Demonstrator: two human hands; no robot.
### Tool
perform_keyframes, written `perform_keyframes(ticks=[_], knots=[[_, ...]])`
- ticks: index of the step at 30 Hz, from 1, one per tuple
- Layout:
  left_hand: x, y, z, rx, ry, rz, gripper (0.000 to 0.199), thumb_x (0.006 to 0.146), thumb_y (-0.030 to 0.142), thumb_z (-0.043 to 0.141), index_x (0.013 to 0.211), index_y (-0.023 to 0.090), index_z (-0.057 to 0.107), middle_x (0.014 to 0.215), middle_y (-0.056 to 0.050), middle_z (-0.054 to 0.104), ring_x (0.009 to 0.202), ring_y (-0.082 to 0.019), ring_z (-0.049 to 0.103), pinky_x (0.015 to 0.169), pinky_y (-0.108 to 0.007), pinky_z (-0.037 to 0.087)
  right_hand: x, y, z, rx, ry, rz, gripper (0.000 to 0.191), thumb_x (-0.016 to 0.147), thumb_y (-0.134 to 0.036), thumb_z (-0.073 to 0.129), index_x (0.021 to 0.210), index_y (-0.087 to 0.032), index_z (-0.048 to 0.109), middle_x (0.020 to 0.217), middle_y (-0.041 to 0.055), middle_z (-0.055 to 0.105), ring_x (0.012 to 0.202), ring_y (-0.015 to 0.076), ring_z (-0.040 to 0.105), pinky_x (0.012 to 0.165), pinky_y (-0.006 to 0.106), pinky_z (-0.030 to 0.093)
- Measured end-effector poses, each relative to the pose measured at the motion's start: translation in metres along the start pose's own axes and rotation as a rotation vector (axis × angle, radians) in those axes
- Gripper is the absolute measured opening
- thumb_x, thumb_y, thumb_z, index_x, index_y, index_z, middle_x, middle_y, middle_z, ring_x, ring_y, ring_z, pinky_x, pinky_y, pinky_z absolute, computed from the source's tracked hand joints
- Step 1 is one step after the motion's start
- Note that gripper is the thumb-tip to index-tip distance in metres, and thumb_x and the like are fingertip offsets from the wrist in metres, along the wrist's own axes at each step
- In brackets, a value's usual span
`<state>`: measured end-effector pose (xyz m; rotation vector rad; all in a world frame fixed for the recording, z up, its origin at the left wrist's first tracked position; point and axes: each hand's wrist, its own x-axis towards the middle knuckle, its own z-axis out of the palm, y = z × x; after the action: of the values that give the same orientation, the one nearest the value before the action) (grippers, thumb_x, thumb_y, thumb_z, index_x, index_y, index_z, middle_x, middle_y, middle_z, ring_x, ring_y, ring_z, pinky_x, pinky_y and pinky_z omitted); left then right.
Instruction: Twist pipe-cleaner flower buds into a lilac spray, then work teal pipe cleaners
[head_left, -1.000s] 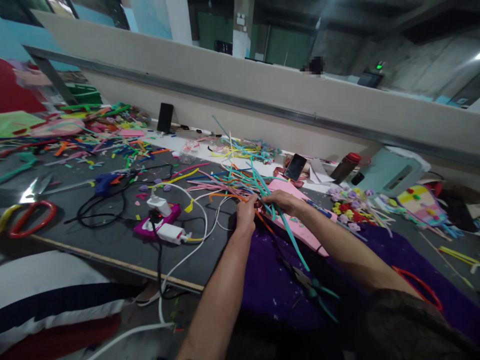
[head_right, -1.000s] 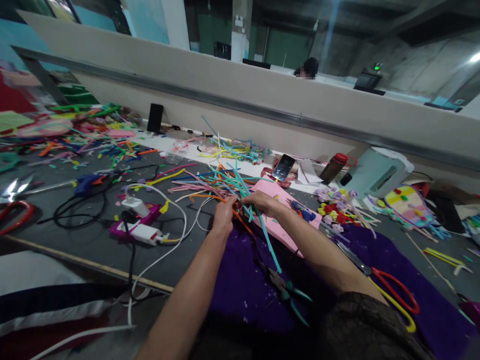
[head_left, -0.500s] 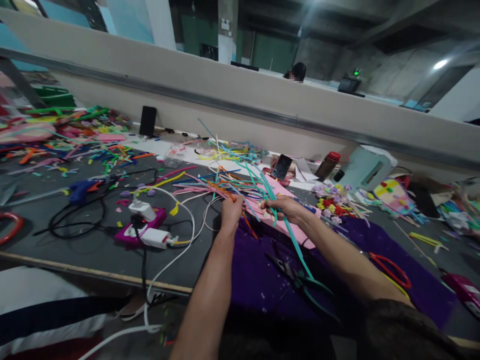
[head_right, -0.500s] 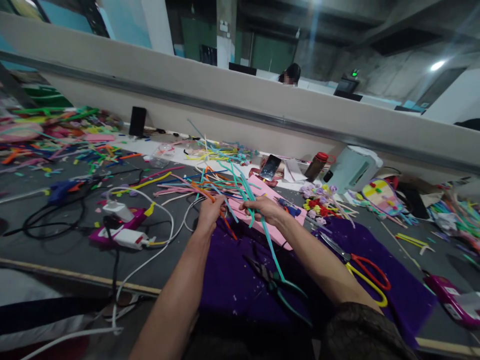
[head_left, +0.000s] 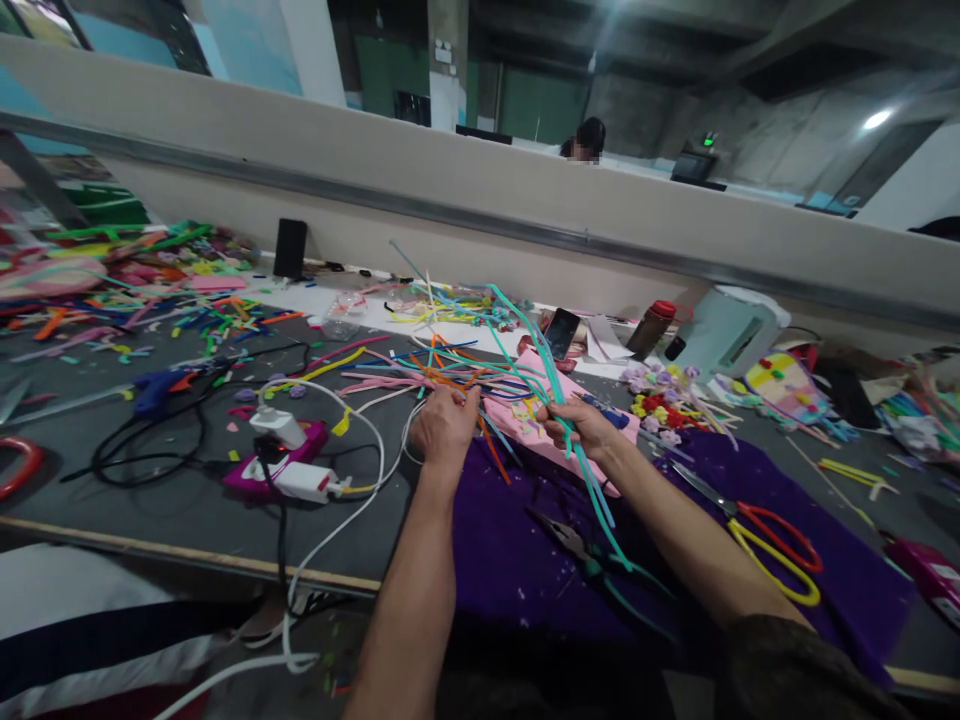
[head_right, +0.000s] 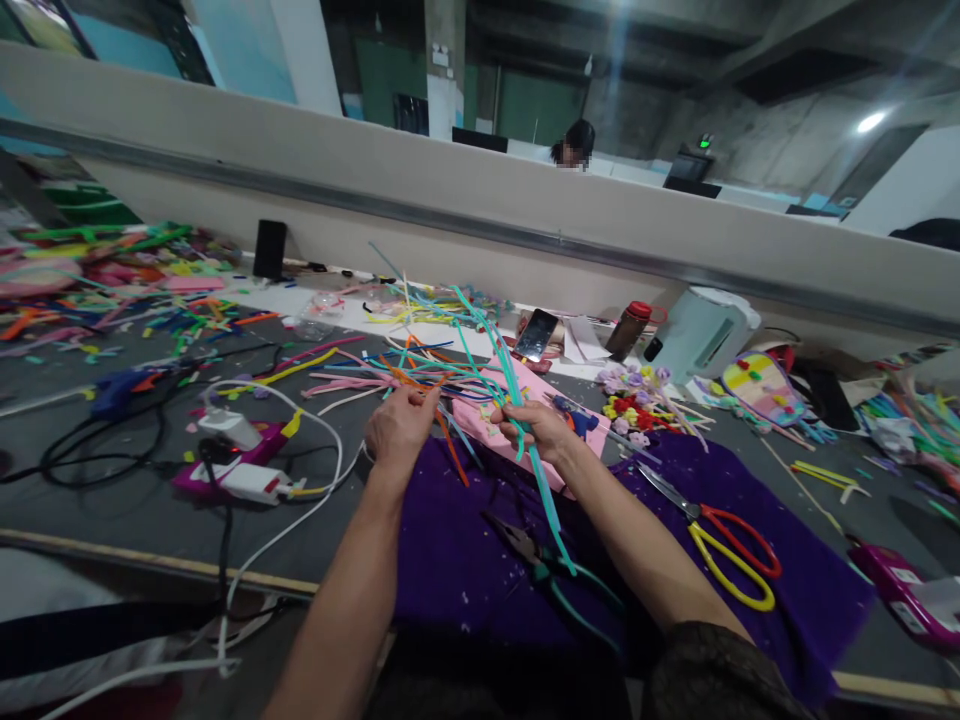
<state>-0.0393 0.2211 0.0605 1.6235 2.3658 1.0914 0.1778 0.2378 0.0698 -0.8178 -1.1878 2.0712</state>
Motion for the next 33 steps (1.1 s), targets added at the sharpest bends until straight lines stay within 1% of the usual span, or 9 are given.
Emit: perform_keyframes(ticks=[3,5,8,10,12,15,19,28,33], knots=[[-0.002,0.005,-0.005,-0.191,0.192,0.050,0.037,0.072,0.049,0.050,0.091,0.019,0.055,0.085,-0.008,0.063,0.079,-0.020,0.058,0.067,-0.029,0.039,0.001,0.003,0.003,-0.016,-0.018,0.004,0.022,0.075,-0.029,0.055,0.079,-0.009,0.061,0.047,-0.0045,0.046,0.029,-0.0004,0.025,0.031,0.014,0.022],[-0.004,0.010,-0.002,-0.354,0.159,0.069,0.033,0.072,0.047,0.051,0.087,0.018,0.057,0.079,-0.006,0.063,0.076,-0.018,0.058,0.066,-0.027,0.040,0.003,0.006,0.006,-0.036,-0.035,0.008,0.022,0.075,-0.029,0.056,0.079,-0.008,0.062,0.047,-0.0038,0.048,0.029,-0.0003,0.026,0.031,0.014,0.021],[-0.008,0.015,0.006,-0.669,-0.313,-0.016,0.040,0.071,0.054,0.048,0.065,0.016,0.059,0.060,-0.004,0.060,0.058,-0.016,0.058,0.053,-0.025,0.039,0.008,0.011,0.012,-0.087,-0.030,0.018,0.024,0.074,-0.030,0.056,0.078,-0.008,0.063,0.046,-0.0032,0.049,0.029,0.0000,0.027,0.030,0.014,0.019],[-0.011,0.018,0.012,-0.989,-0.635,-0.140,0.042,0.070,0.056,0.048,0.069,0.015,0.060,0.060,-0.004,0.061,0.052,-0.015,0.057,0.048,-0.024,0.039,0.010,0.014,0.016,-0.151,-0.010,0.043,0.026,0.073,-0.032,0.058,0.077,-0.007,0.063,0.046,-0.0026,0.050,0.028,0.0003,0.027,0.029,0.015,0.017],[-0.010,0.018,0.015,-1.301,-0.756,-0.285,0.037,0.070,0.051,0.052,0.078,0.016,0.060,0.064,-0.004,0.063,0.052,-0.013,0.057,0.049,-0.024,0.042,0.010,0.017,0.021,-0.232,0.000,0.082,0.027,0.072,-0.033,0.059,0.077,-0.006,0.064,0.046,-0.0017,0.052,0.029,0.0009,0.029,0.028,0.016,0.016],[-0.005,0.015,0.015,-1.578,-0.619,-0.499,0.024,0.070,0.036,0.059,0.081,0.015,0.059,0.063,-0.002,0.062,0.051,-0.011,0.057,0.050,-0.023,0.045,0.004,0.022,0.027,-0.354,-0.014,0.143,0.029,0.071,-0.033,0.059,0.078,-0.006,0.065,0.047,-0.0010,0.053,0.030,0.0015,0.032,0.029,0.016,0.016],[0.001,0.011,0.017,-1.705,-0.476,-0.561,0.011,0.071,0.019,0.057,0.079,0.012,0.059,0.059,-0.001,0.061,0.050,-0.011,0.057,0.050,-0.022,0.045,-0.007,0.027,0.032,-0.440,-0.021,0.166,0.030,0.072,-0.035,0.059,0.078,-0.006,0.067,0.045,-0.0025,0.051,0.031,0.0013,0.032,0.029,0.016,0.016],[0.000,0.006,0.019,-1.738,-0.587,-0.518,0.019,0.080,0.025,0.047,0.083,0.010,0.059,0.062,-0.006,0.063,0.057,-0.016,0.062,0.053,-0.027,0.048,-0.023,0.029,0.022,-0.266,-0.019,0.178,0.036,0.074,-0.038,0.056,0.088,-0.006,0.064,0.052,0.0004,0.057,0.028,0.0007,0.029,0.027,0.016,0.016],[0.003,0.004,0.019,-1.790,-0.498,-0.566,0.018,0.081,0.026,0.047,0.081,0.011,0.058,0.057,-0.003,0.060,0.050,-0.012,0.059,0.050,-0.023,0.046,-0.033,0.030,0.014,-0.255,0.037,0.189,0.033,0.072,-0.038,0.058,0.080,-0.006,0.063,0.050,-0.0002,0.054,0.028,0.0006,0.031,0.027,0.015,0.017]])
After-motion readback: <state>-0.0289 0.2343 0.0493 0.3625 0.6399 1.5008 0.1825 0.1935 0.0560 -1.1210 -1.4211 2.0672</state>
